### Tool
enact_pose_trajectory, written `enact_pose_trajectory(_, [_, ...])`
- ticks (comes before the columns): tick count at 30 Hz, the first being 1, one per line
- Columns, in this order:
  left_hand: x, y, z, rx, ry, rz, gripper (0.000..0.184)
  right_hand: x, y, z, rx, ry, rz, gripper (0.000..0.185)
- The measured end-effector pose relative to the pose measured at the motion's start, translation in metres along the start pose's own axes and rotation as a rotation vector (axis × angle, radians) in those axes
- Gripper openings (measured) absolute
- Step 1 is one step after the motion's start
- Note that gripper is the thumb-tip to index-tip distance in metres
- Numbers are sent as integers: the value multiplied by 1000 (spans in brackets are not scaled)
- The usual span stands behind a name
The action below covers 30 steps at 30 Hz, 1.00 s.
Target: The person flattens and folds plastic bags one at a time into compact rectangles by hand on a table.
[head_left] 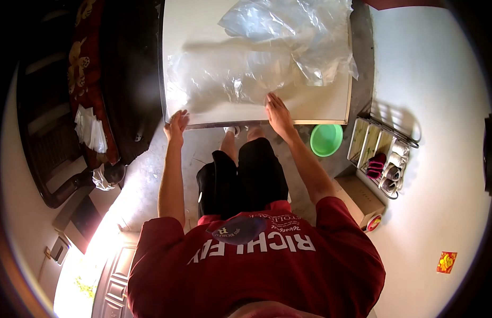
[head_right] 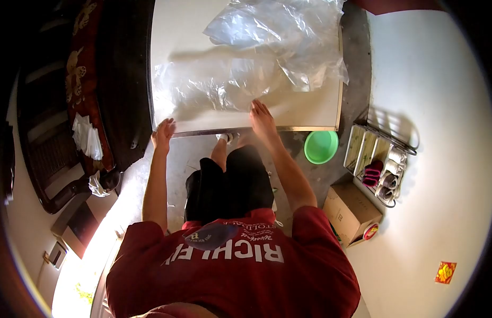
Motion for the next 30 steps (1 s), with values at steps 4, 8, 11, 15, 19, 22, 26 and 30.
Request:
enact_pose_trajectory(4, [12, 18, 5, -31, -34, -26, 33, 19, 0, -9, 13, 31, 44, 20])
enact_pose_trajectory(8, [50, 37, -47, -426, -460, -413, 32, 20, 7, 3, -17, -4, 162, 33])
enact_pose_trajectory(11, [110, -48, -108, -940, -1137, -434, 29, 9, 17, 23, -5, -66, 190, 38])
enact_pose_trajectory(15, [71, -149, -64, -1339, -1040, 68, 57, -21, 18, 48, 109, -79, 127, 41])
enact_pose_trajectory(19, [49, -191, -42, -1468, -1136, 170, 56, -57, -7, 61, -21, -56, 15, 49])
enact_pose_trajectory(22, [26, -185, -43, -1503, -1130, 99, 59, -60, -48, 23, 47, -156, 12, 52])
enact_pose_trajectory(26, [-2, -151, -78, -1432, -1148, -93, 62, -69, -27, -13, 205, -183, -106, 52])
enact_pose_trajectory(30, [-22, -142, -95, -1499, -1084, -139, 61, -76, -8, -16, 196, -202, -168, 53])
Point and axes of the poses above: each hand's wrist, its own x-axis away from the middle knuckle, its own y-axis out of the back of the hand, z = x × y, the point moved 10 cm from there along -x, towards the middle knuckle, and after that the axes turned 3 degrees about y, right-handed, at the moved point
